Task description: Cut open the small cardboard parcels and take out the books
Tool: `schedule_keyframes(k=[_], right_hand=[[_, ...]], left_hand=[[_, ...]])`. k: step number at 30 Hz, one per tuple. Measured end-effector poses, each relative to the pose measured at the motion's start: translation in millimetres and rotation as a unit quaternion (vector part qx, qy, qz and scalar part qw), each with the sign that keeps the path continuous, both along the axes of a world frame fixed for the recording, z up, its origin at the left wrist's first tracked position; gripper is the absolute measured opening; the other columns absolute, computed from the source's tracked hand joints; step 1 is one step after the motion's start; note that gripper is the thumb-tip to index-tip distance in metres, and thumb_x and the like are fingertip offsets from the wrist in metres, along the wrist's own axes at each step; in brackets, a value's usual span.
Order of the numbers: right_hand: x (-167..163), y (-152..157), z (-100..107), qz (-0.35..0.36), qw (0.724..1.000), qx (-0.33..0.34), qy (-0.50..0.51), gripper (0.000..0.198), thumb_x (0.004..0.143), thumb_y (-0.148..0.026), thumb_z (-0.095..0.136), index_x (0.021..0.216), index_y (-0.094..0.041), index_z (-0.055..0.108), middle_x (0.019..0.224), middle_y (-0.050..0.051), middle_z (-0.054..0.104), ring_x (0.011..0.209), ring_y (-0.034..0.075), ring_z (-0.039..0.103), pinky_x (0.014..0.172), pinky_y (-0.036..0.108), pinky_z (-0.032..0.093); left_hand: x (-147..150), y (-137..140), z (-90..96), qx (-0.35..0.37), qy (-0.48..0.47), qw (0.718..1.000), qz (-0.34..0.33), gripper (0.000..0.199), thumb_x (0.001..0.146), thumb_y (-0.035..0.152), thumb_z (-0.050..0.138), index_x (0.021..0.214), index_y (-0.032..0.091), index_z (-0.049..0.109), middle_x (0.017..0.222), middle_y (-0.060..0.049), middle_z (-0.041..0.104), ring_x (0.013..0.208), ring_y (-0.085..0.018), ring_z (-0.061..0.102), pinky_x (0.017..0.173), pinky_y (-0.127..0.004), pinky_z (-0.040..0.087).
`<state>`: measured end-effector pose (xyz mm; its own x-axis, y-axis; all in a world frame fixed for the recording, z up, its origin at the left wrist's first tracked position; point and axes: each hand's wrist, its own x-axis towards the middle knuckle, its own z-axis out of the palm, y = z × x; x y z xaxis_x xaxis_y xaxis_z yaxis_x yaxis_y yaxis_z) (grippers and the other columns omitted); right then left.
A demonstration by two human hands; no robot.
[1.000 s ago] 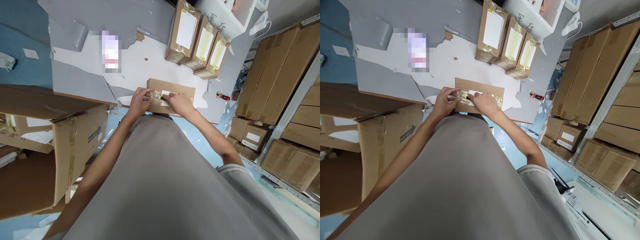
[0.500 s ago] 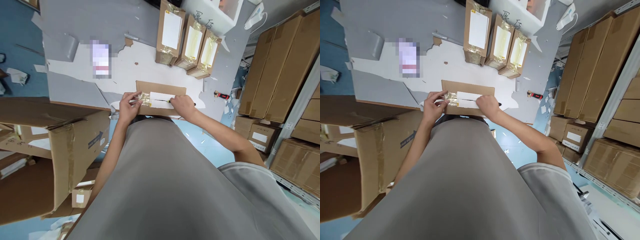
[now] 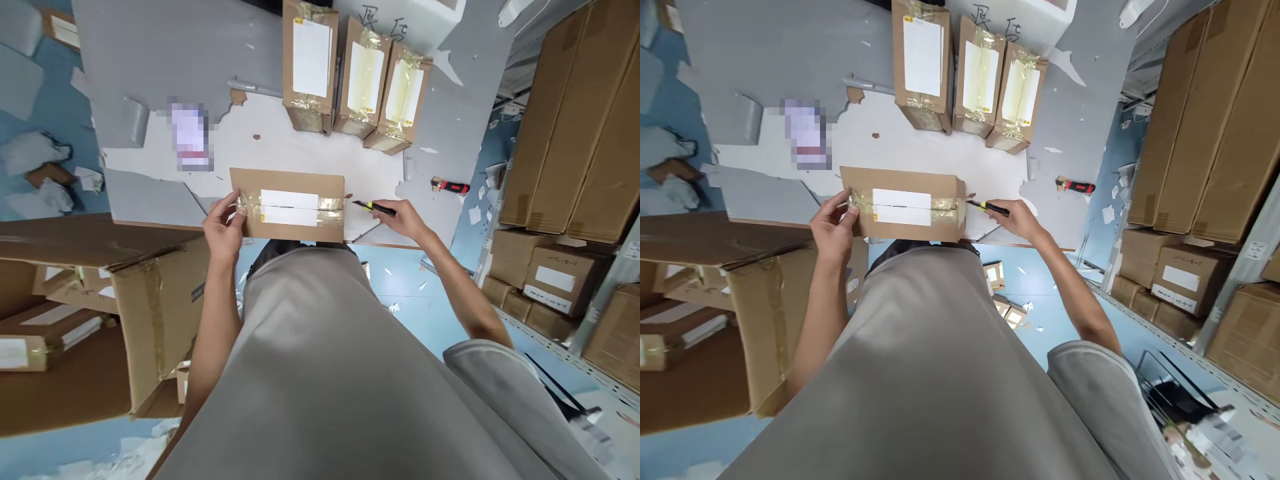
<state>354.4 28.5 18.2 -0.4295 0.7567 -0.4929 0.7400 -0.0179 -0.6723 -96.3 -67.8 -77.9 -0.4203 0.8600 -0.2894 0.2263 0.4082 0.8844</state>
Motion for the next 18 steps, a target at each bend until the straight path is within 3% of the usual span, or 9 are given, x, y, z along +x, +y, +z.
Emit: schedule_keyframes(k=[2, 4, 6, 8, 12, 18], right_hand=[[1, -15, -33, -0.158, 0.982, -0.021, 0.098, 0.068, 0.109, -0.085, 0.059, 0.122, -0.022, 0.080, 0.106, 0.007, 0.086, 0.081, 0.019, 0.077, 0.082, 0.032, 0.067], [-15, -29, -64, -0.267, 0.952, -0.050, 0.138, 0.075, 0.099, -0.095, 0.062, 0.119, -0.024, 0.075, 0.107, 0.008, 0.085, 0.079, 0.018, 0.076, 0.076, 0.030, 0.067], [-43, -41, -86, -0.309, 0.936, -0.093, 0.143, 0.074, 0.099, -0.094, 0.061, 0.122, -0.025, 0.071, 0.112, 0.009, 0.085, 0.084, 0.018, 0.079, 0.075, 0.029, 0.067], [-74, -50, -94, -0.294, 0.941, -0.109, 0.130, 0.070, 0.108, -0.087, 0.052, 0.131, -0.024, 0.070, 0.122, 0.012, 0.085, 0.095, 0.020, 0.081, 0.079, 0.030, 0.068], [-120, -52, -75, -0.216, 0.975, -0.014, 0.055, 0.066, 0.122, -0.063, 0.026, 0.147, -0.019, 0.068, 0.138, 0.015, 0.082, 0.120, 0.022, 0.077, 0.102, 0.032, 0.065], [-126, -38, -5, -0.203, 0.974, 0.090, -0.032, 0.061, 0.124, -0.048, 0.027, 0.161, -0.019, 0.065, 0.150, 0.017, 0.080, 0.137, 0.027, 0.075, 0.115, 0.039, 0.059]], left_hand=[[-14, -3, -4.4, 0.006, 0.006, 1.000, 0.015, 0.053, 0.105, 0.035, 0.078, 0.152, 0.011, 0.074, 0.156, -0.014, 0.075, 0.135, -0.025, 0.076, 0.127, -0.043, 0.059], [-27, -6, -8.1, -0.006, 0.027, 0.999, 0.021, 0.052, 0.108, 0.028, 0.073, 0.156, 0.009, 0.070, 0.163, -0.015, 0.073, 0.144, -0.025, 0.073, 0.132, -0.043, 0.055], [-39, -9, -11.5, -0.019, 0.047, 0.999, 0.018, 0.054, 0.110, 0.029, 0.071, 0.159, 0.008, 0.067, 0.165, -0.015, 0.072, 0.147, -0.025, 0.071, 0.133, -0.042, 0.053], [-48, -10, -15.1, -0.018, 0.053, 0.998, 0.009, 0.059, 0.110, 0.039, 0.073, 0.159, 0.007, 0.067, 0.164, -0.017, 0.072, 0.148, -0.026, 0.071, 0.134, -0.043, 0.052], [-61, -10, -20.1, -0.013, 0.062, 0.998, 0.008, 0.067, 0.106, 0.060, 0.075, 0.153, 0.012, 0.073, 0.162, -0.019, 0.074, 0.151, -0.029, 0.071, 0.136, -0.050, 0.050], [-47, 2, -35.0, -0.014, 0.056, 0.998, -0.038, 0.065, 0.096, 0.070, 0.078, 0.138, 0.021, 0.079, 0.154, -0.019, 0.078, 0.151, -0.033, 0.070, 0.139, -0.058, 0.045]])
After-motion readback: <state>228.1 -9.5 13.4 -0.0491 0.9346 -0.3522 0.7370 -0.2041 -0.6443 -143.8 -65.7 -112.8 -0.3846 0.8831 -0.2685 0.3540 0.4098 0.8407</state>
